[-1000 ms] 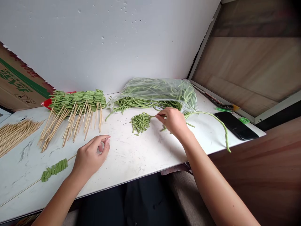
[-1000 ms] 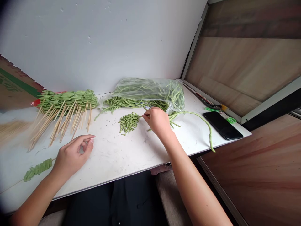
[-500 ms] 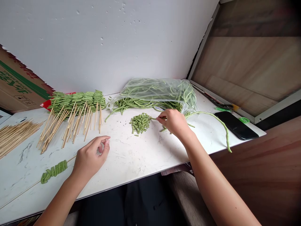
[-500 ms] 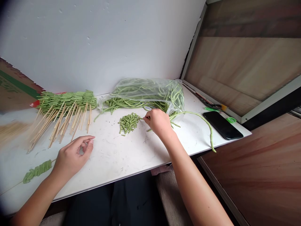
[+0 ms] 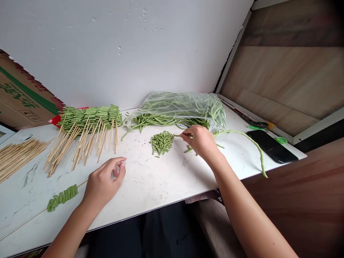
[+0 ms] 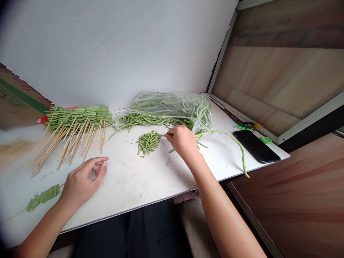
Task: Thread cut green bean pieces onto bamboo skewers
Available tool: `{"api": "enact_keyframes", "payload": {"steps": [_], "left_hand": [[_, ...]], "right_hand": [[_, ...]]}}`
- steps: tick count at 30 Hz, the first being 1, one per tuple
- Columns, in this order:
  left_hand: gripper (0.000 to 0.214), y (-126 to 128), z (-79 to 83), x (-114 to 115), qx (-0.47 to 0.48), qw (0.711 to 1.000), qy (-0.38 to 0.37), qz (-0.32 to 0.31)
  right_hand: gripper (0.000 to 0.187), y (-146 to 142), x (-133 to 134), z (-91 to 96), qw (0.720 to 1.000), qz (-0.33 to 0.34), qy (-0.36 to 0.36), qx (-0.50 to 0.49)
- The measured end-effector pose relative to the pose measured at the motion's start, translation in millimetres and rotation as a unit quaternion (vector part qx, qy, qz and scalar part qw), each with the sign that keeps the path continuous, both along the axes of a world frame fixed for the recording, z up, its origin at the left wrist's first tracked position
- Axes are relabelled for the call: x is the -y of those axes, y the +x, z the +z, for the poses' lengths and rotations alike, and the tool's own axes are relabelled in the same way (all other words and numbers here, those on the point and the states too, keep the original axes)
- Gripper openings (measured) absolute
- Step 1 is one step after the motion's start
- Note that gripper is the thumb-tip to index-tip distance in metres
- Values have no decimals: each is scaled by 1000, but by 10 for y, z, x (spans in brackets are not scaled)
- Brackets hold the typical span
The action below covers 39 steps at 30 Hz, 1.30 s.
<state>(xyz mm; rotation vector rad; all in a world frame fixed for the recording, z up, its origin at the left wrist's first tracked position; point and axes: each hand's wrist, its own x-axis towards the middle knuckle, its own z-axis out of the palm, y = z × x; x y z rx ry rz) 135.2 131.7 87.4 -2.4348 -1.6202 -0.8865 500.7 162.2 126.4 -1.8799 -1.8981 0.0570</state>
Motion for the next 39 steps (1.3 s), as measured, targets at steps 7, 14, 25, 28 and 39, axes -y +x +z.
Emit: {"api": "enact_keyframes", "payload": {"steps": [7, 14, 25, 28, 39], "left_hand": [[22, 20, -20, 1, 8, 1000, 3, -1], [20, 21, 24, 27, 8, 1000, 5, 0], [17, -42, -13, 107, -4, 999, 44, 1], [16, -38, 16, 116, -8, 999, 49, -6], [14, -52, 26, 80, -15, 997, 47, -59]], "right_hand": [[19, 16, -33, -60, 1000, 16, -17, 15], [16, 37, 21, 20, 998, 14, -59, 29], [15, 53, 66, 46, 997, 31, -67, 28], [15, 52, 79, 76, 999, 24, -42, 20], [25, 8, -31, -95, 999, 23, -5, 30]]}}
